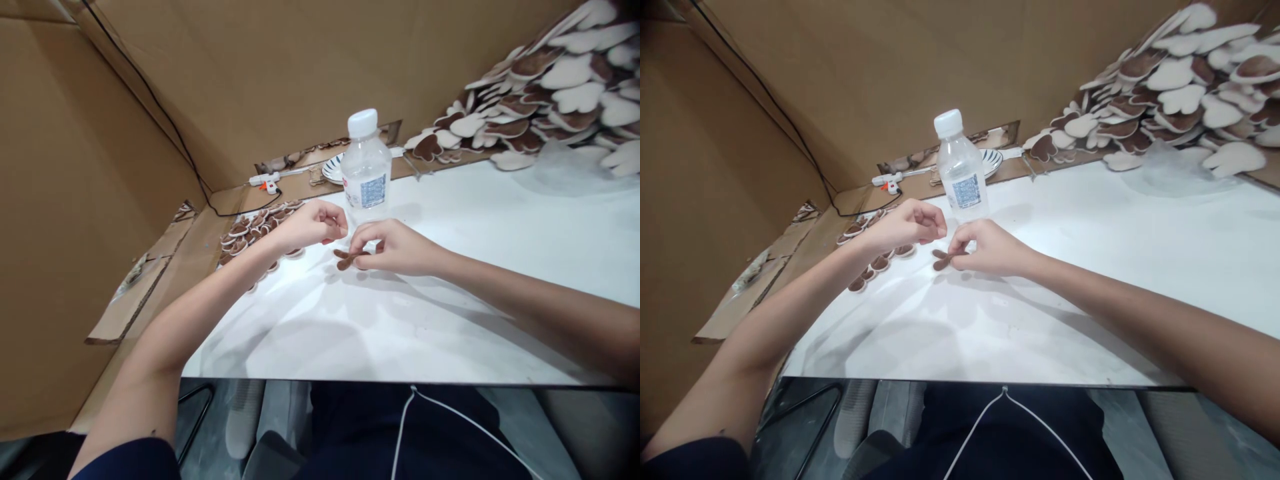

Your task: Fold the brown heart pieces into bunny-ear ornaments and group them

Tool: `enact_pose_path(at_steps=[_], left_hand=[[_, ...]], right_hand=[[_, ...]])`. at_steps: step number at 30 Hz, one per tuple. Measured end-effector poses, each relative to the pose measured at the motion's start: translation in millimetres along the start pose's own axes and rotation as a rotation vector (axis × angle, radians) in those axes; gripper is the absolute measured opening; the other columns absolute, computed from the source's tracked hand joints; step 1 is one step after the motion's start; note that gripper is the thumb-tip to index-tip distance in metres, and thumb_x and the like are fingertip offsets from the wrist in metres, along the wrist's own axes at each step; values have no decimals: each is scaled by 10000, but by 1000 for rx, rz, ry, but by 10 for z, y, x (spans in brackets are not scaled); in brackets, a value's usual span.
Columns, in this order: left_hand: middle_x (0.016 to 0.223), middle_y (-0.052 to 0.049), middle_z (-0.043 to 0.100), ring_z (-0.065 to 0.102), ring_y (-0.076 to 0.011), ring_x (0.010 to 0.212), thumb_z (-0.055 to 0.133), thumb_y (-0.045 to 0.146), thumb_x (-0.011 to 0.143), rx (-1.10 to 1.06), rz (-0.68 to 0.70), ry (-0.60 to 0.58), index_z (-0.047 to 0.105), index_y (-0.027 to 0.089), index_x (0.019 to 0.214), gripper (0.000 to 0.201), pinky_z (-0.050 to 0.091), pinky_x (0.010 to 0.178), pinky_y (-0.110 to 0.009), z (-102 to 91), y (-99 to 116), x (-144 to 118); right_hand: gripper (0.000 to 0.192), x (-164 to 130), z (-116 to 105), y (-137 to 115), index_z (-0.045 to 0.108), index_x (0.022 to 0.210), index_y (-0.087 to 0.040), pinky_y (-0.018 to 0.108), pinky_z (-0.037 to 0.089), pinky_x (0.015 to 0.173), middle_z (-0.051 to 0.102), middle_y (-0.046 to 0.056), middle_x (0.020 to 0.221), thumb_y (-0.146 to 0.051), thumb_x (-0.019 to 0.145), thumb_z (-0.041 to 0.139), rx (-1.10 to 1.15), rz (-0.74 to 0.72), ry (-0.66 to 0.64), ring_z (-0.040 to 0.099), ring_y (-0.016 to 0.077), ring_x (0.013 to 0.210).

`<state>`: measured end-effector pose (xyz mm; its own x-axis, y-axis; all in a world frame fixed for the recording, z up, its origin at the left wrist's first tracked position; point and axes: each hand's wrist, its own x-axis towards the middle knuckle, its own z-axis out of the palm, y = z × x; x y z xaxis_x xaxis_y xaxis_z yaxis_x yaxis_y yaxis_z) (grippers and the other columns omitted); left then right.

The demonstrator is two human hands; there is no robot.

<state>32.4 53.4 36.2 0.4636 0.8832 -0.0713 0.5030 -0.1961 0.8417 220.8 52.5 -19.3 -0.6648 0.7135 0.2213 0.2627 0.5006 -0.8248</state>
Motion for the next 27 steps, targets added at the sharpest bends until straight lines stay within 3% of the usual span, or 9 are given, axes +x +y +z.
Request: enact_pose_path(at_steps=[3,7,10,14,19,23,27], left_hand=[[458,43,467,391,-45,440,578,83,694,42,7,-3,594,100,647,53,290,444,-167,62,139,-100],[504,37,490,373,-49,454,563,133,739,107,52,-10,599,111,672,79,272,447,-183,218,175,-303],[491,60,399,339,-50,471,528,106,758,251,110,115,603,126,678,112,260,470,-188,373,122,-476],[510,55,412,357,-58,490,489,73,763,337,162,273,590,141,676,149,281,503,-197,556,-28,-650],[526,40,464,373,-64,485,548,188,796,131,94,411,616,135,718,116,285,479,-198,658,-240,-682],[509,34,478,393,-62,464,590,261,787,-154,35,339,603,114,708,167,307,466,-194,599,-365,-577],[536,27,511,432,-58,486,632,219,723,-228,74,204,608,105,697,120,344,486,-181,418,-442,-411]], right_hand=[[86,-5,8,-4,695,713,-165,224,423,533,693,28,811,-173,668,621,-25,42,42,621,168,733],[78,-15,14,-40,693,692,-160,228,414,540,691,25,758,-178,663,623,-61,58,94,610,165,705],[85,-17,17,-83,694,689,-156,231,417,558,681,21,716,-161,650,619,-66,36,138,604,168,714],[90,-18,34,-114,697,703,-162,236,432,592,691,17,747,-163,662,618,-31,27,182,609,165,729],[63,-16,67,-114,695,706,-159,239,449,623,693,20,774,-177,664,652,47,42,214,616,165,751],[67,-19,67,-102,690,721,-154,253,470,634,688,31,796,-195,675,665,130,43,200,616,170,746],[79,-21,45,-80,698,750,-160,257,485,622,687,33,802,-194,686,666,126,27,113,618,165,720]])
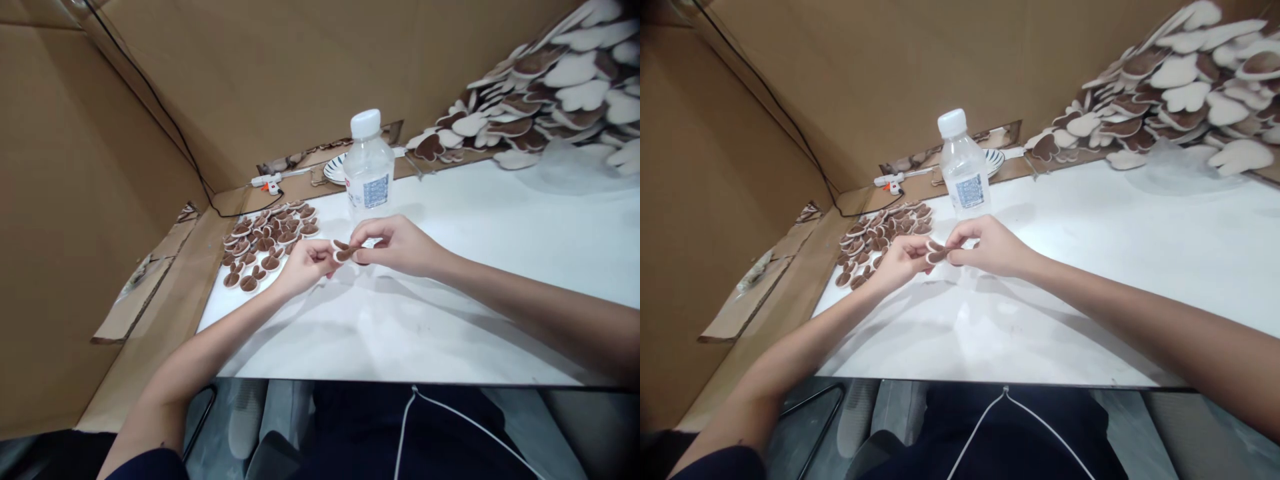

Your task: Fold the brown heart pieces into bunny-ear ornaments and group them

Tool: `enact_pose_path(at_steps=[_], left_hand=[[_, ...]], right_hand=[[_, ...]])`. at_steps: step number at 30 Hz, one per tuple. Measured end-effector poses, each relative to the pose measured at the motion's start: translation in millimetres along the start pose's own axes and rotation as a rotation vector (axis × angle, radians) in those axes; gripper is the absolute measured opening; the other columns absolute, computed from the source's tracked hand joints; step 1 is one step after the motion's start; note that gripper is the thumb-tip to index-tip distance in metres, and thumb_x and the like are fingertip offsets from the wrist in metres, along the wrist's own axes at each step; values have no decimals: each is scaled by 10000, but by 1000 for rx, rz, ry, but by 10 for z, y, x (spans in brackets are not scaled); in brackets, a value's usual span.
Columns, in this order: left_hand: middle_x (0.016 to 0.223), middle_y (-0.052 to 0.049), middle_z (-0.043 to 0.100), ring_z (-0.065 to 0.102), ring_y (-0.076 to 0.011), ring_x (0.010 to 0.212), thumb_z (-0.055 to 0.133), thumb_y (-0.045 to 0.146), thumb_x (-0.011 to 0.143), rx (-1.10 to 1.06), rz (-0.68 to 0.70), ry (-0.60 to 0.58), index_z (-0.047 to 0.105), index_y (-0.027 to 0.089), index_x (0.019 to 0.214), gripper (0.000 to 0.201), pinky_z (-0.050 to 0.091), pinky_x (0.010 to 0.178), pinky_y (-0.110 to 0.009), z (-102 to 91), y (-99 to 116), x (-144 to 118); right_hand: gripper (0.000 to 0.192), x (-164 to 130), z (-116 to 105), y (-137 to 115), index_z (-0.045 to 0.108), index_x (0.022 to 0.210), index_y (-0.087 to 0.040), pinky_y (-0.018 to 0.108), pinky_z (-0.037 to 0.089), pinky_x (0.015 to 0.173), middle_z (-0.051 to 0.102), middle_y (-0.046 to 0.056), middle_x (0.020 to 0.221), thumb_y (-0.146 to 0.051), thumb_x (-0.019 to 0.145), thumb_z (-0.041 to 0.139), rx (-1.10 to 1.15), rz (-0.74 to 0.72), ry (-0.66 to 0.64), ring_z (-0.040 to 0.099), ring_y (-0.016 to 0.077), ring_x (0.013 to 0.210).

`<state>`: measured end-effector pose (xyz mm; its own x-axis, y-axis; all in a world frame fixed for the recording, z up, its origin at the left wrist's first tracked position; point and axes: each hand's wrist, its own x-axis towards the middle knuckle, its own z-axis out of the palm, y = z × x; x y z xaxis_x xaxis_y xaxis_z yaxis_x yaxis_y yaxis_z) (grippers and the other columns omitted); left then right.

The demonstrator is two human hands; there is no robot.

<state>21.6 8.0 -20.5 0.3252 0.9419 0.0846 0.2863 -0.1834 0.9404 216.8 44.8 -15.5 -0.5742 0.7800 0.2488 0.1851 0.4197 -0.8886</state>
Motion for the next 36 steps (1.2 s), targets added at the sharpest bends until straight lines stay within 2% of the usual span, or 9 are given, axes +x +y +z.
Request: enact_pose_path(at_steps=[4,10,16,19,23,28,31,34,36], left_hand=[[612,-7,587,501,-76,548,616,173,707,134,89,-172,652,96,749,94,394,533,-187,-182,61,250],[642,-18,612,494,-78,566,584,167,718,299,87,-515,689,103,798,147,400,553,-188,-338,296,563],[554,5,570,466,-78,505,562,115,654,375,8,-629,683,105,714,136,370,500,-196,-320,459,680],[511,18,539,447,-78,479,562,134,656,453,-11,-518,666,109,677,110,333,476,-199,-222,533,605],[506,5,534,442,-89,476,527,116,686,747,98,-212,612,125,586,131,306,486,-221,-13,592,343],[563,-25,557,493,-129,515,436,111,801,1143,361,54,596,139,724,181,277,483,-237,205,469,-15],[556,-34,560,506,-144,496,385,77,837,1414,625,169,581,131,738,226,245,454,-261,260,319,-123],[526,-25,536,497,-138,468,394,56,854,1518,887,269,582,116,726,236,259,449,-279,265,169,-155],[534,-24,546,496,-132,469,429,62,855,1494,952,306,603,97,772,196,280,456,-279,251,81,-158]], right_hand=[[83,10,-26,47,704,763,-171,266,509,609,707,48,838,-217,700,673,4,34,-60,651,195,767],[77,20,-56,90,685,757,-175,238,502,526,715,52,880,-206,688,669,95,79,-120,677,211,793],[109,12,-55,54,704,742,-163,209,435,514,701,37,843,-166,672,620,-124,-33,-104,641,171,750],[83,15,-41,92,690,694,-166,218,411,512,691,24,781,-190,677,612,-209,-49,-53,618,159,694],[79,2,-23,85,690,697,-165,226,407,531,676,10,715,-201,675,624,-235,-6,21,603,156,674],[74,-29,18,-7,690,680,-159,234,430,574,677,14,703,-201,682,629,-205,-2,119,619,166,702],[86,-38,42,-34,701,685,-161,242,447,596,696,26,725,-207,695,630,-168,16,144,631,180,731],[84,-38,57,-41,709,679,-163,258,469,655,704,29,724,-200,695,635,-118,52,157,634,176,725],[67,-37,65,-44,708,675,-160,257,475,663,698,25,705,-190,681,648,-51,92,155,629,165,706]])
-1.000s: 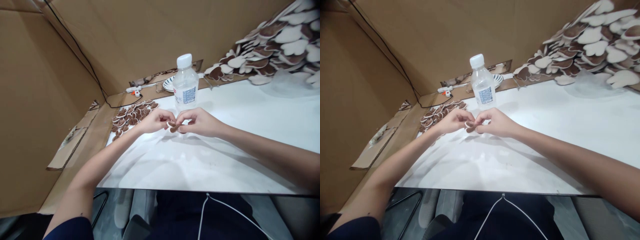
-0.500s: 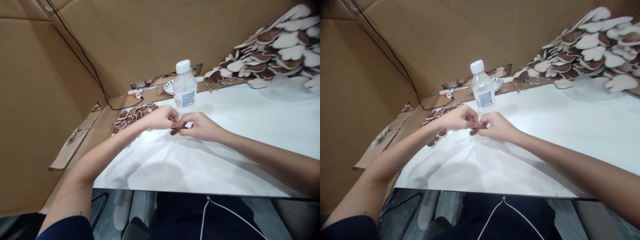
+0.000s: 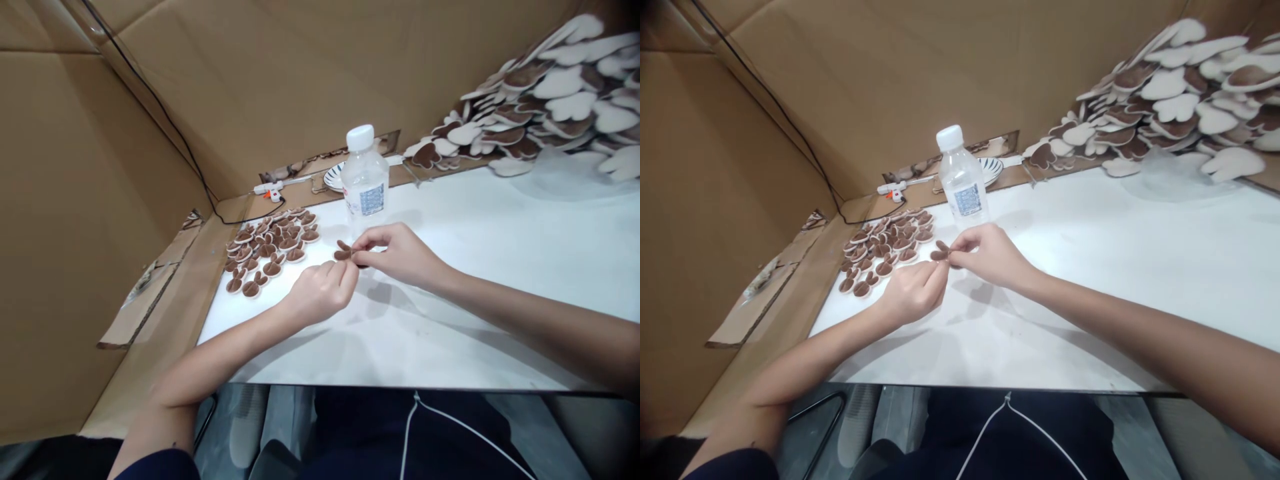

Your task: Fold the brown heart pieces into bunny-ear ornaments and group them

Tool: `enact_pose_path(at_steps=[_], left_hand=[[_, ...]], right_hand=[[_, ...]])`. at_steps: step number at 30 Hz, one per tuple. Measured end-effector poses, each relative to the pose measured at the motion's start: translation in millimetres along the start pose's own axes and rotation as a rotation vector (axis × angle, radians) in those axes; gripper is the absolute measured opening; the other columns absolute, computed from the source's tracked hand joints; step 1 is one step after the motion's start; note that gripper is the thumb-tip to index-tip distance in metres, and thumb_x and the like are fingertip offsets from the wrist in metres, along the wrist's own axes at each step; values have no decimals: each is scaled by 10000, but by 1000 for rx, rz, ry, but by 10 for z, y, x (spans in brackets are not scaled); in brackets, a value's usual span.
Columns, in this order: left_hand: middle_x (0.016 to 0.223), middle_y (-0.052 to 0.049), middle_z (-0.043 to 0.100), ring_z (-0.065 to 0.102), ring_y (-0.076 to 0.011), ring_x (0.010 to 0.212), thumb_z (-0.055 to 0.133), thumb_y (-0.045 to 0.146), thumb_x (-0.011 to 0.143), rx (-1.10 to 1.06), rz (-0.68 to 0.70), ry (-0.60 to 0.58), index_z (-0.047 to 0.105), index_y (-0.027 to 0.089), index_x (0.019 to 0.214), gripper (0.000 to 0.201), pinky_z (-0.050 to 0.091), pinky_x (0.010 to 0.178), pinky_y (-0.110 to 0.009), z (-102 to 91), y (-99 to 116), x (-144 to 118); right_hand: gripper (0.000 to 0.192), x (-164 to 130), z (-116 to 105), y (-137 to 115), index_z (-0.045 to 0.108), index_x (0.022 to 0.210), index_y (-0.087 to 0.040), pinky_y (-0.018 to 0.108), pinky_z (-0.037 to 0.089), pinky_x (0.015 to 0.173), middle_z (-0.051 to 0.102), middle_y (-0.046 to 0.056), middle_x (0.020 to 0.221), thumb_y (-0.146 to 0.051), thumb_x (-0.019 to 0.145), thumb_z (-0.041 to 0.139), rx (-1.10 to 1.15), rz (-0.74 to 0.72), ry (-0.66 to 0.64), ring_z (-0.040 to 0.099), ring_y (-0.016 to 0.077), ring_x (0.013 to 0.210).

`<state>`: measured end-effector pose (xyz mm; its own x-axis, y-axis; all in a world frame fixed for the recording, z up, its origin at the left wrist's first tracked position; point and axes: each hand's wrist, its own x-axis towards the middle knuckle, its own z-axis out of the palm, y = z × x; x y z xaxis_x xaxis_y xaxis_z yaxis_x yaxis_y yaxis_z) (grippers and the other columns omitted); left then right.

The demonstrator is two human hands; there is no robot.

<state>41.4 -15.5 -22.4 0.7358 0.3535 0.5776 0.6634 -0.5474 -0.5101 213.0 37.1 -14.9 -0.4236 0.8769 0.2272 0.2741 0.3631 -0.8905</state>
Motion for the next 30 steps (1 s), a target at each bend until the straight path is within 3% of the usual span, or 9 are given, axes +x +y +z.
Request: enact_pose_path(at_steps=[3,6,9,11,15,23,30], left_hand=[[554,-18,561,502,-115,502,463,75,851,-210,-145,48,616,96,813,159,325,489,-250,63,-8,-76],[527,16,505,444,-77,489,502,133,854,-604,-465,61,603,123,728,162,341,506,-206,100,-44,-100],[508,27,488,407,-60,464,580,256,833,-1037,-735,7,600,127,669,209,322,468,-183,148,-138,-68],[526,12,532,448,-66,473,647,316,783,-1292,-803,-61,619,117,675,228,346,464,-178,205,-235,-29],[553,-8,591,510,-79,492,727,289,674,-1532,-782,-242,667,103,696,197,406,484,-179,352,-463,59],[589,-23,629,503,-71,488,674,169,648,-1657,-581,-693,713,107,773,145,388,476,-177,448,-788,275],[600,-38,639,527,-99,531,634,162,653,-1513,-464,-801,726,113,706,117,380,511,-204,444,-869,468]], right_hand=[[67,-2,10,-4,708,691,-155,236,441,553,671,17,654,-199,673,660,127,69,-25,586,137,627],[87,5,13,7,706,717,-152,222,368,463,636,10,616,-218,678,667,243,119,-59,509,110,556],[97,29,-3,40,703,732,-147,215,354,461,630,15,621,-224,676,681,295,137,-101,485,102,555],[103,54,-24,68,704,738,-146,213,354,463,634,18,628,-225,674,687,303,138,-129,485,101,557],[118,91,-63,110,713,756,-146,210,354,455,640,25,630,-223,673,682,274,150,-203,503,107,558],[96,86,-79,142,697,734,-164,236,447,520,700,49,744,-242,681,676,131,100,-290,621,170,664],[73,76,-66,133,687,678,-172,261,473,577,717,45,815,-200,665,621,-112,-17,-245,656,200,717]])
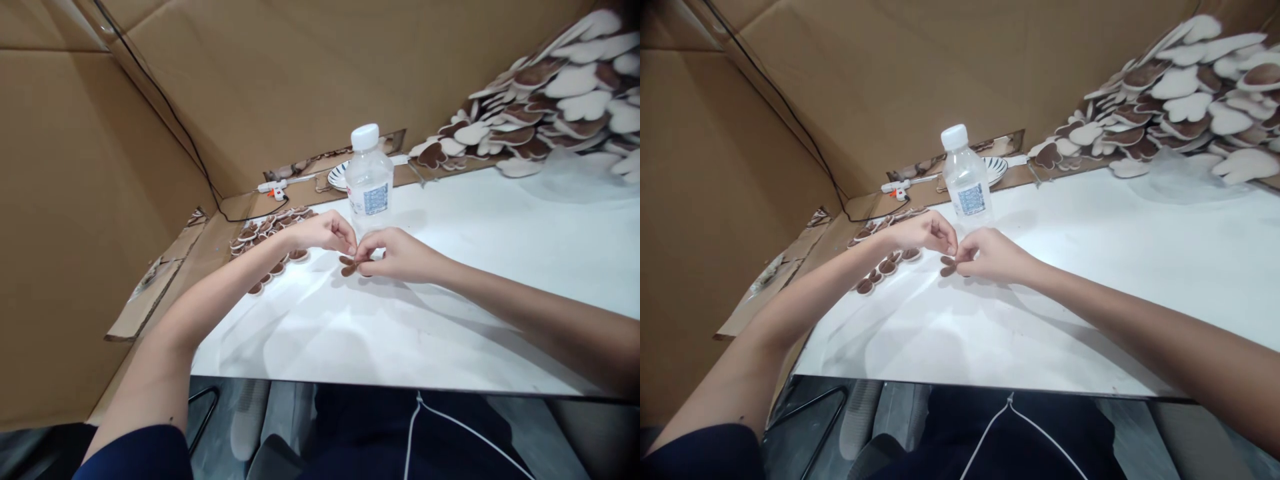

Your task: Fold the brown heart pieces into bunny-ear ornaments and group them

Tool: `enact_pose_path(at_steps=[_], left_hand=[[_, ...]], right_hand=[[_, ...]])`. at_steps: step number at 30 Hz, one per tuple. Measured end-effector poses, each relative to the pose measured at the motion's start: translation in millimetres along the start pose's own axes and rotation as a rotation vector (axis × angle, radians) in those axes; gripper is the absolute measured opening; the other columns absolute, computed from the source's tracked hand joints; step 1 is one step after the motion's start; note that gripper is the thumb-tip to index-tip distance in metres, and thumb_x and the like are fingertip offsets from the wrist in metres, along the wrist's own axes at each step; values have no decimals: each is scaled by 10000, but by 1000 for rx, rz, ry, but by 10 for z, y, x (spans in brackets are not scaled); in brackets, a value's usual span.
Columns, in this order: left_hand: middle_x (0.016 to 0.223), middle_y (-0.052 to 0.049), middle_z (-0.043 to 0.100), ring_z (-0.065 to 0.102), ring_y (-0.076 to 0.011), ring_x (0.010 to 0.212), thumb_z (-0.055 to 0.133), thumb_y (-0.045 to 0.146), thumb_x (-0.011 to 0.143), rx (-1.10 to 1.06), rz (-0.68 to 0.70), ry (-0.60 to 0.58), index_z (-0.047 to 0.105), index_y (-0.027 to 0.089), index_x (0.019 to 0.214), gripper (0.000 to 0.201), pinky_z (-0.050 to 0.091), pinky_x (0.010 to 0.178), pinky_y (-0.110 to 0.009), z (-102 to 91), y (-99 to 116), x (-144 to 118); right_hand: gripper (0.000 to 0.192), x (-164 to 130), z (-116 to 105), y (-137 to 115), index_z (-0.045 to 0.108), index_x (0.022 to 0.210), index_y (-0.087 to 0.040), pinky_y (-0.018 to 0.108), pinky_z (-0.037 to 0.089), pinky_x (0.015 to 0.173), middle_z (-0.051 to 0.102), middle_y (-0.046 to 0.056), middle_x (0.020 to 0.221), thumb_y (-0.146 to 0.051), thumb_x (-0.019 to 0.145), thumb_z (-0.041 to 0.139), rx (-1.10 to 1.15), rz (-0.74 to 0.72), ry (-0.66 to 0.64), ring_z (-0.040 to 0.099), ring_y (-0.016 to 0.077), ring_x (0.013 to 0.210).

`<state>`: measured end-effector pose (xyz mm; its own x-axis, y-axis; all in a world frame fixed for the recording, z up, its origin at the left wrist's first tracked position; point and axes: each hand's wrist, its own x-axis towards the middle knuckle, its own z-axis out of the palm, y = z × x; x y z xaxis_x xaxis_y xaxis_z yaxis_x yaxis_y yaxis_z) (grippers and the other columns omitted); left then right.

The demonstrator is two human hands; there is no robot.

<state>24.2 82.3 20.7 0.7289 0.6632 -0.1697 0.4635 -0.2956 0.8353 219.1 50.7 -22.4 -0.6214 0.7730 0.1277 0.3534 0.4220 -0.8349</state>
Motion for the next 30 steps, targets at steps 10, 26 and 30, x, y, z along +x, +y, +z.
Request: enact_pose_path(at_steps=[10,26,30], left_hand=[[466,19,484,384,-77,444,499,86,676,715,108,361,611,122,573,156,272,465,-221,531,347,-266],[635,-90,573,504,-167,546,342,93,886,1483,419,498,618,67,1012,304,266,446,-265,851,-32,-465],[583,-62,511,423,-157,524,400,140,847,1077,241,469,651,134,838,252,214,481,-280,824,-105,-420]], right_hand=[[111,-24,48,-50,695,684,-151,256,434,617,691,23,704,-188,651,596,-141,-11,135,629,187,707],[136,-28,145,2,728,739,-135,229,378,398,667,44,653,-244,696,659,337,200,231,488,98,450],[119,-50,152,-35,730,726,-147,242,414,411,686,58,710,-242,695,666,409,198,243,516,112,480]])
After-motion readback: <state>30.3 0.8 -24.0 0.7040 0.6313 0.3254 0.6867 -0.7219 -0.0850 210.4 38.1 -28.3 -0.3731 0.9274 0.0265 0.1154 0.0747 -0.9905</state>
